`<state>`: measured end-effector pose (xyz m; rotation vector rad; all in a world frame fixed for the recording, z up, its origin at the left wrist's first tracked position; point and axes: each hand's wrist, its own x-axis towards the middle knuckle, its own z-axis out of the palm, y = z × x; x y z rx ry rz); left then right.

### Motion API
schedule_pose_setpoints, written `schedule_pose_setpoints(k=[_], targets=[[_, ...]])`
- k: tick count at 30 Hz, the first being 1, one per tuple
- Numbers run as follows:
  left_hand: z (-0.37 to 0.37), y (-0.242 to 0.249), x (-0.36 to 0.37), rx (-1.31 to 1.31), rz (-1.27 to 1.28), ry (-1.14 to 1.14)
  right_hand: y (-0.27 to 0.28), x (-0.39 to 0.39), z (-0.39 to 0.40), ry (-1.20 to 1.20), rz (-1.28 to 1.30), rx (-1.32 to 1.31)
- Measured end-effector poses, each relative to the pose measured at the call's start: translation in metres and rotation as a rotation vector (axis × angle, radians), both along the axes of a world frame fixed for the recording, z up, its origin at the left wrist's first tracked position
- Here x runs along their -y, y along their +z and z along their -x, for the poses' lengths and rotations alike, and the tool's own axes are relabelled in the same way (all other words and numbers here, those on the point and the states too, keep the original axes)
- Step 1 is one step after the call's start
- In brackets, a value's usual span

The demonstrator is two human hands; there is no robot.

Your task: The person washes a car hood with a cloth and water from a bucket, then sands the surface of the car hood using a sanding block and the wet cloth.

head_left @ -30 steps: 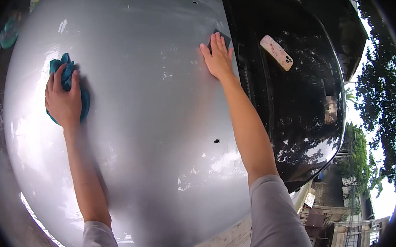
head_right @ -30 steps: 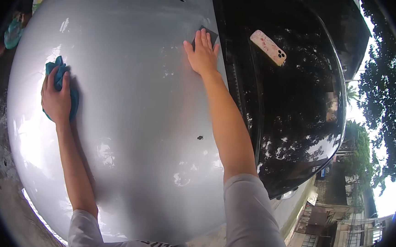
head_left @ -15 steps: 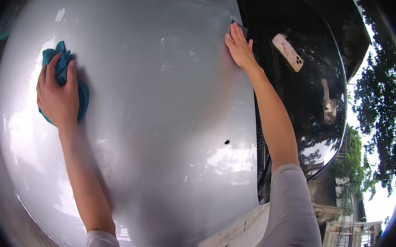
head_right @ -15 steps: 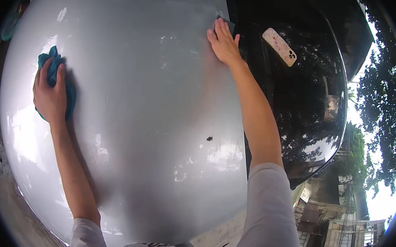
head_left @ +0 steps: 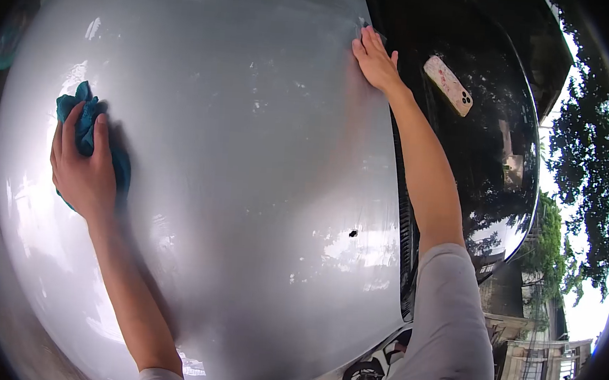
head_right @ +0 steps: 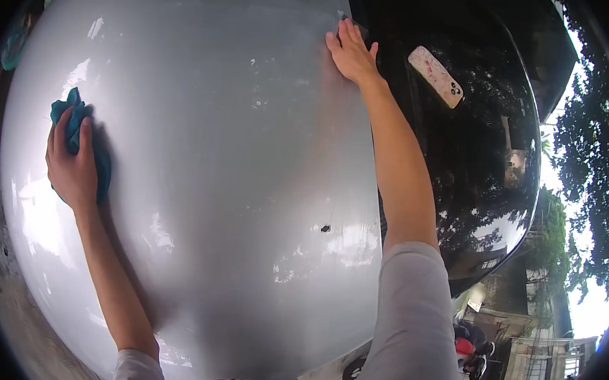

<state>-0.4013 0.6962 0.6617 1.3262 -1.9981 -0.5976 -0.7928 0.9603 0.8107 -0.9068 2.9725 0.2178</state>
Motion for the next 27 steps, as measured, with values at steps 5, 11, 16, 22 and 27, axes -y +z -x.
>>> schedule_pose_setpoints(k=[5,11,16,22,27], targets=[[0.000,0.002,0.003,0.008,0.056,-0.023,0.003,-0.043,-0.068,0.001,-0.106,-0.040],[0.002,0.004,0.000,-0.019,0.057,-0.024,-0.005,-0.016,-0.030,-0.023,-0.049,-0.074],[0.001,0.004,0.002,0.002,0.030,-0.038,-0.004,0.001,-0.040,-0.132,-0.244,-0.173],[0.002,0.002,0.004,-0.001,0.043,-0.026,-0.008,-0.003,-0.038,-0.102,-0.094,-0.156],[0.003,0.005,0.002,-0.027,-0.012,-0.020,-0.004,-0.013,-0.050,-0.122,-0.165,-0.156]])
